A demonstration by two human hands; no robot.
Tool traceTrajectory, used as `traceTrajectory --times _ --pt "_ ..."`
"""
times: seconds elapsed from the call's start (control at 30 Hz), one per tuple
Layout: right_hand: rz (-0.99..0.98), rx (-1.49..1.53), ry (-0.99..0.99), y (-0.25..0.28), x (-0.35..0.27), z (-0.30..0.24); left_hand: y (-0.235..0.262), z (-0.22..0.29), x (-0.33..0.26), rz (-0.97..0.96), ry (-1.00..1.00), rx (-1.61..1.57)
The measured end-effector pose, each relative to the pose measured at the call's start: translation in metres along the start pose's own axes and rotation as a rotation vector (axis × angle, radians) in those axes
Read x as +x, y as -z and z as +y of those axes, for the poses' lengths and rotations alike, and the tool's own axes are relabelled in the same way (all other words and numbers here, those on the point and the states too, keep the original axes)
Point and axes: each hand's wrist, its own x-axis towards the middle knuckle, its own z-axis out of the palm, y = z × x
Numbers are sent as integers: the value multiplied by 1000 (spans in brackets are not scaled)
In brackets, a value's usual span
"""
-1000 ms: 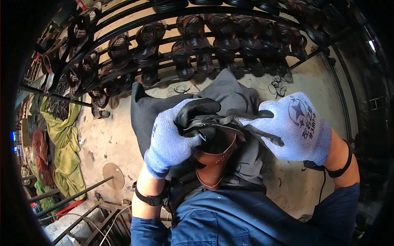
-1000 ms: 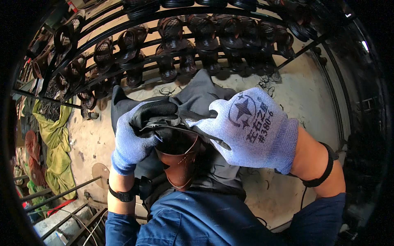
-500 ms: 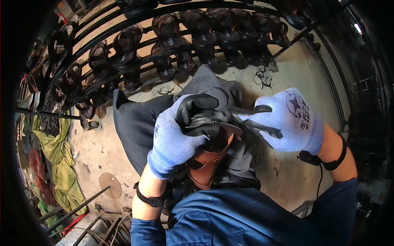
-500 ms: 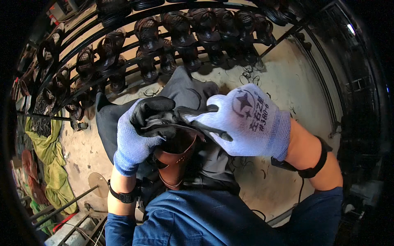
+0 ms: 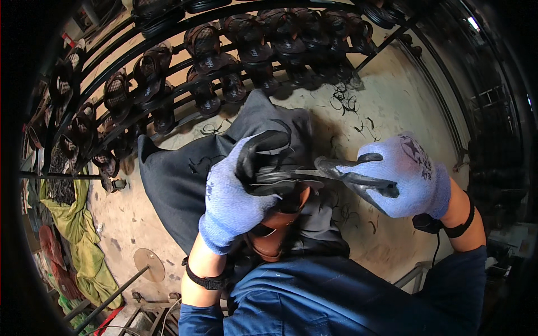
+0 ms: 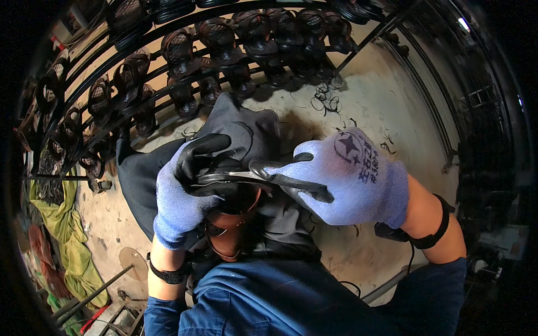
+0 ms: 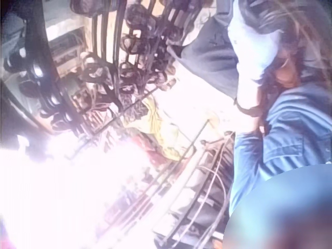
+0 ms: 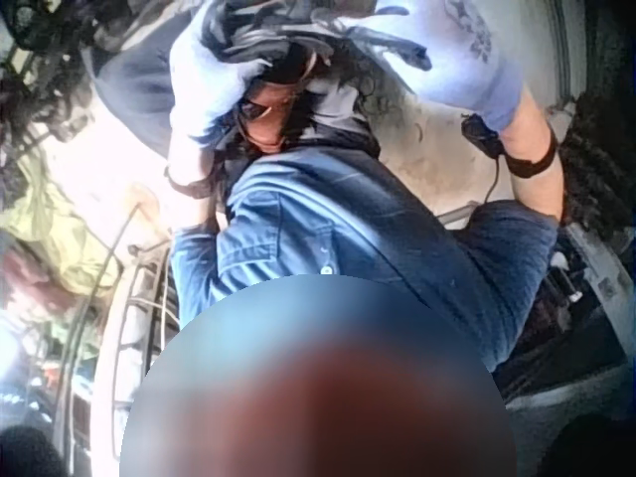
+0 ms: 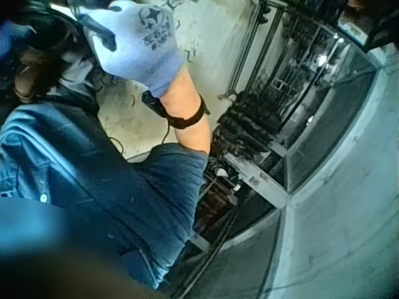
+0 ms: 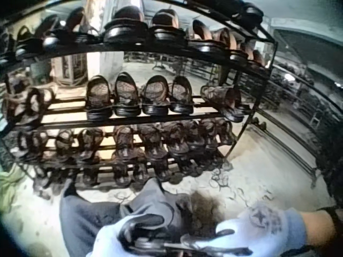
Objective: Using a small tool to trim or clean the edges and interior of sandals at a manufacturing station.
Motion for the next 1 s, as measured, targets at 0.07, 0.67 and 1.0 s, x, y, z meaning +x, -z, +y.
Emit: traceTrajectory --times 0.07,0.67,1.0 --pt "-43 -17 -60 6 3 -8 1 1 -1 -8 18 5" --pt "8 -240 -15 5 -29 -5 -34 5 5 -181 14 162" --pt "36 -170 -18 -11 -34 13 -40 -1 11 -242 106 77"
